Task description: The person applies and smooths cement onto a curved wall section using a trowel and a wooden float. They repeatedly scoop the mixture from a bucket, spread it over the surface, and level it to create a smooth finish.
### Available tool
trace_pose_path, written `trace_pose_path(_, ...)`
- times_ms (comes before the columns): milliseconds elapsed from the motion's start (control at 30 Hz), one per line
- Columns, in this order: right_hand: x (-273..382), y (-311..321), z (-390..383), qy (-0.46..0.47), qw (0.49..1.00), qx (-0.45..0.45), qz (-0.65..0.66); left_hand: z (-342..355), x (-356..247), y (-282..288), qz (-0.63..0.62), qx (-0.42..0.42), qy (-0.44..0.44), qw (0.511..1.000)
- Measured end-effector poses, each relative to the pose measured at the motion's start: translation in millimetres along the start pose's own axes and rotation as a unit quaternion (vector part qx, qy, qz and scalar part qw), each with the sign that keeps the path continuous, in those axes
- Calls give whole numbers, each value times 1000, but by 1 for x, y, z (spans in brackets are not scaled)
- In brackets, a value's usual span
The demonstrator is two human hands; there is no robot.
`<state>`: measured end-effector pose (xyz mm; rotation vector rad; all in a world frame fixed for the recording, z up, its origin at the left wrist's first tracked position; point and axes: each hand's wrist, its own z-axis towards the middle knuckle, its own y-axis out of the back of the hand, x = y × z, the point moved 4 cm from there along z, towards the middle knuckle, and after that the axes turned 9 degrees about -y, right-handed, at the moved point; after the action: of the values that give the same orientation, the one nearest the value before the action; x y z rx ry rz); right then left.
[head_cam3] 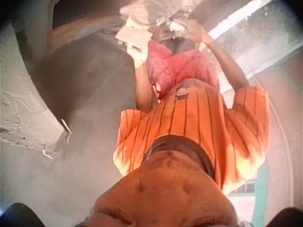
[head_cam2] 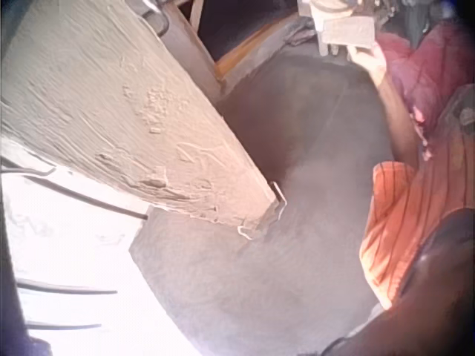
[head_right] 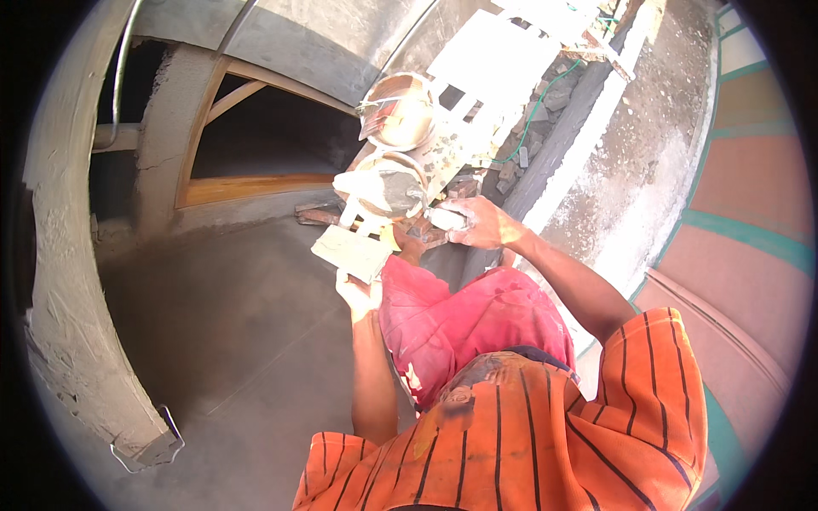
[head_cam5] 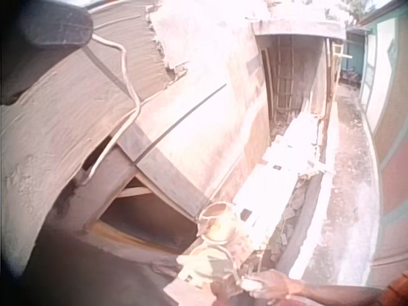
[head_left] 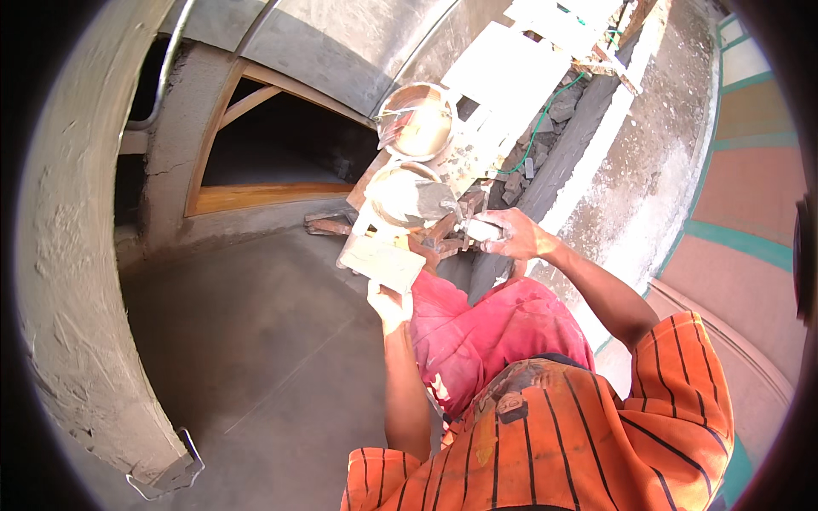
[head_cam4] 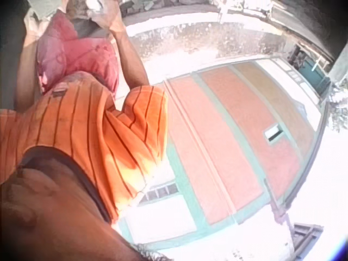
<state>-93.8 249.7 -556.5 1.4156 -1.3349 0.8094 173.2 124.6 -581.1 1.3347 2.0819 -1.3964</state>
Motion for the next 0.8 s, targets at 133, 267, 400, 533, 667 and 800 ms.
trace_pose_path(133,97,-4,-48,153,976,-125,-88,-24,-21,-37,-177,164,50,969)
trace_pose_path(267,173,5,-67,291,915,-215,-177,-88,-69,-140,40,172,-133,975)
trace_pose_path(400,208,17,-80,345,871,-256,-238,-109,-110,-177,490,224,-447,714)
trace_pose_path(533,226,36,-94,376,843,-267,-278,-135,-130,-200,297,243,-365,848)
trace_pose_path(667,218,48,-107,407,820,-281,-288,-140,-124,-202,-300,371,20,879)
trace_pose_path(800,208,61,-116,400,820,-283,-297,-147,-131,-214,-288,387,35,875)
